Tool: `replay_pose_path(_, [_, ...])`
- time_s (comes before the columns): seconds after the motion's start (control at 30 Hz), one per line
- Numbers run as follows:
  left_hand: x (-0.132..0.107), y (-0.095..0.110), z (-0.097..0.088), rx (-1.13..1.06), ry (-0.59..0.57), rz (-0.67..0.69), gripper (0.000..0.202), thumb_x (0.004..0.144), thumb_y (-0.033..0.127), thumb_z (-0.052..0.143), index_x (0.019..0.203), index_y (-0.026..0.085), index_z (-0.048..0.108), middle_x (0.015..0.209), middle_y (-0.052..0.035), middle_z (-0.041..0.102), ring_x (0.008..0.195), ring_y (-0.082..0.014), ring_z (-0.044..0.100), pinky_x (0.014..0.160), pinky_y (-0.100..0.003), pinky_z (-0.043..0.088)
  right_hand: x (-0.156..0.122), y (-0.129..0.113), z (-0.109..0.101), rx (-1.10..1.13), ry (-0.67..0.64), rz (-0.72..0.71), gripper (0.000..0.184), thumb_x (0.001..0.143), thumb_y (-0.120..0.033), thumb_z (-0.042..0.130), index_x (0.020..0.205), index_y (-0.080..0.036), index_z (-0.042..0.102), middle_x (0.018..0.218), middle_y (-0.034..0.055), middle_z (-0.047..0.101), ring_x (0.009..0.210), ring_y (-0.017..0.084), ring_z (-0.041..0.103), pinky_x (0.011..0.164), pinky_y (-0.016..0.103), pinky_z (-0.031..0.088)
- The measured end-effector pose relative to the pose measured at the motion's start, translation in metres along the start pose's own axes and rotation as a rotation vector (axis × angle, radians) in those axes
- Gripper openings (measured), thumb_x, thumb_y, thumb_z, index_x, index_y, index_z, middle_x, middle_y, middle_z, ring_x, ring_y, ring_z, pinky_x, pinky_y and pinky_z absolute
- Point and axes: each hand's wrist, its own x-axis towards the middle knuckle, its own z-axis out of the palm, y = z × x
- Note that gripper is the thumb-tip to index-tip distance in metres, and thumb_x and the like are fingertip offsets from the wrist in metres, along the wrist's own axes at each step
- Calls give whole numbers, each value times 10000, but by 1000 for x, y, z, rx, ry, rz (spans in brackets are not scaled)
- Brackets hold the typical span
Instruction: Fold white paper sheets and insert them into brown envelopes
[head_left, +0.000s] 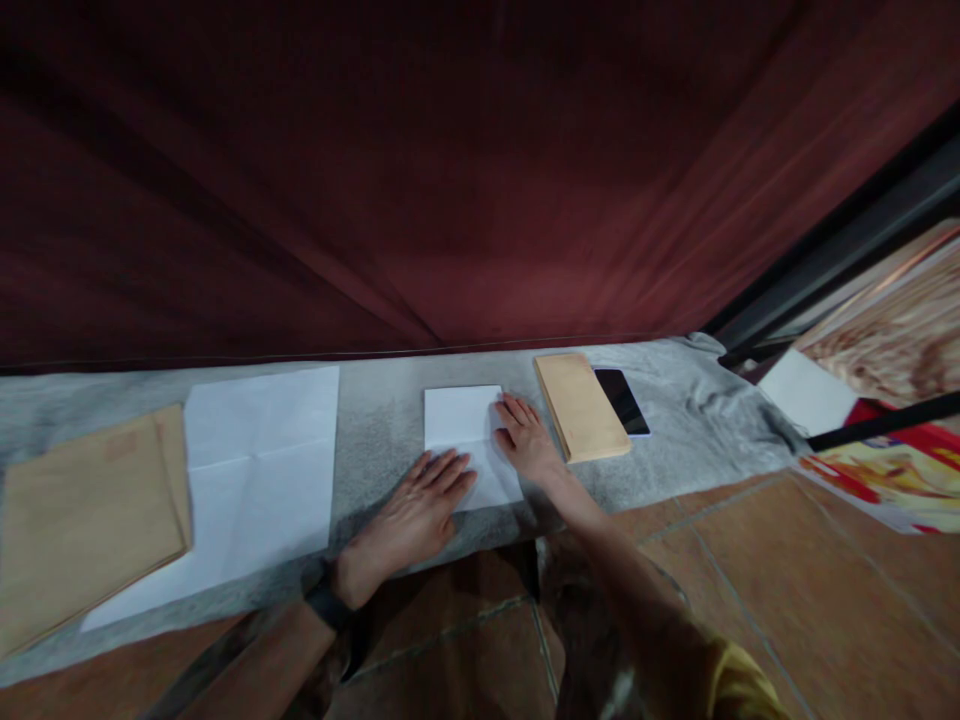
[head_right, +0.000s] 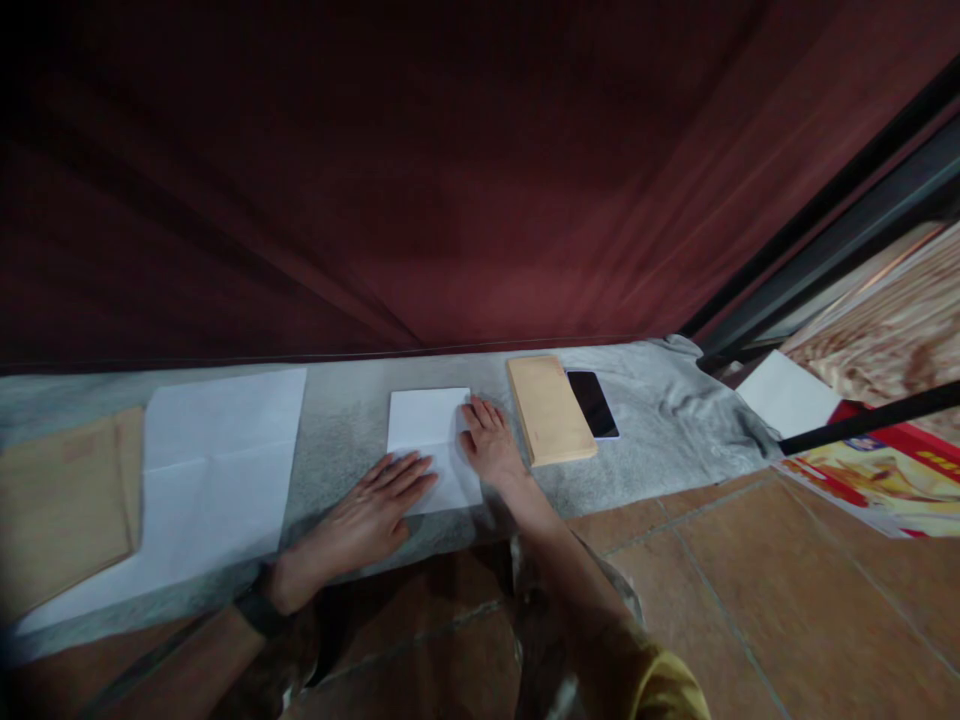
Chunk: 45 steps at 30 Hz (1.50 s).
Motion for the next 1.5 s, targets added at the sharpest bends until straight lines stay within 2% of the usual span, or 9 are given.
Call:
replay_pose_path(0.33, [-1, -7, -9, -46, -7, 4, 609, 813, 115, 593, 1409, 233, 590, 1576, -70, 485, 1483, -250, 410, 1265, -485, 271, -14, 9, -10, 276, -62, -181, 468, 961, -135, 518, 1418, -197, 599, 1494, 87, 572, 1402, 211, 504, 1217, 426, 383])
replay_pose_path(0.47, [-2, -18, -9, -100, 22, -58, 557, 844, 121, 597, 1394, 211, 616, 1522, -98, 544, 1410, -249, 512, 1221, -463, 370, -21, 18, -17, 395, -143, -222, 544, 901, -24, 486, 1369, -247, 650, 1501, 53, 567, 1403, 191, 506, 1224, 423, 379])
replay_pose_path(0.57, [-3, -30, -7, -189, 71, -95, 555, 832, 80, 583, 1361, 236, 648, 1473, -73, 597, 1365, -228, 560, 1181, -429, 433, -27, 25, -24, 454, -230, -231, 634, 831, 22, 508, 1363, -292, 654, 1550, 30, 514, 1443, 200, 460, 1241, 457, 339])
replay_pose_path(0.7, [-2, -39, -5, -338, 146, -124, 492, 834, 82, 562, 1268, 262, 710, 1362, -37, 688, 1282, -212, 629, 1136, -417, 483, -32, 34, -31, 503, -355, -248, 611, 821, -15, 591, 1359, -298, 658, 1598, 36, 449, 1493, 223, 381, 1251, 469, 300])
replay_pose_path(0.8, [2, -40, -5, -432, 206, -186, 447, 834, 94, 547, 1206, 248, 741, 1284, -44, 732, 1220, -219, 669, 1113, -425, 499, -33, 36, -34, 536, -391, -241, 514, 854, -131, 687, 1345, -285, 671, 1597, 59, 451, 1490, 247, 384, 1243, 470, 307])
replay_pose_path(1.0, [11, -38, -8, -585, 285, -355, 272, 901, 289, 571, 1070, 221, 774, 1141, -59, 784, 1050, -236, 730, 993, -390, 560, -28, 26, -40, 649, -321, -191, 345, 952, -347, 655, 1286, -283, 712, 1464, 67, 602, 1382, 243, 526, 1186, 436, 397])
replay_pose_path(1.2, [16, -39, -12, -632, 275, -519, 295, 902, 396, 591, 1000, 191, 778, 1008, -61, 800, 890, -239, 727, 859, -354, 566, -24, 20, -35, 657, -214, -17, 284, 979, -355, 550, 956, -203, 790, 1166, 62, 753, 1069, 218, 692, 962, 349, 529])
replay_pose_path(1.33, [19, -41, -10, -645, 317, -556, 304, 917, 391, 559, 988, 186, 772, 974, -61, 787, 869, -229, 708, 820, -339, 545, -20, 17, -26, 603, -137, 73, 285, 969, -359, 529, 944, -189, 756, 916, 31, 741, 884, 194, 674, 820, 297, 513])
replay_pose_path(1.5, [24, -44, -8, -579, 355, -549, 293, 914, 354, 549, 779, 174, 739, 925, -80, 736, 864, -209, 666, 807, -316, 514, -13, 10, -22, 583, -81, 180, 338, 963, -413, 508, 786, -198, 699, 736, 1, 651, 719, 161, 599, 652, 242, 448])
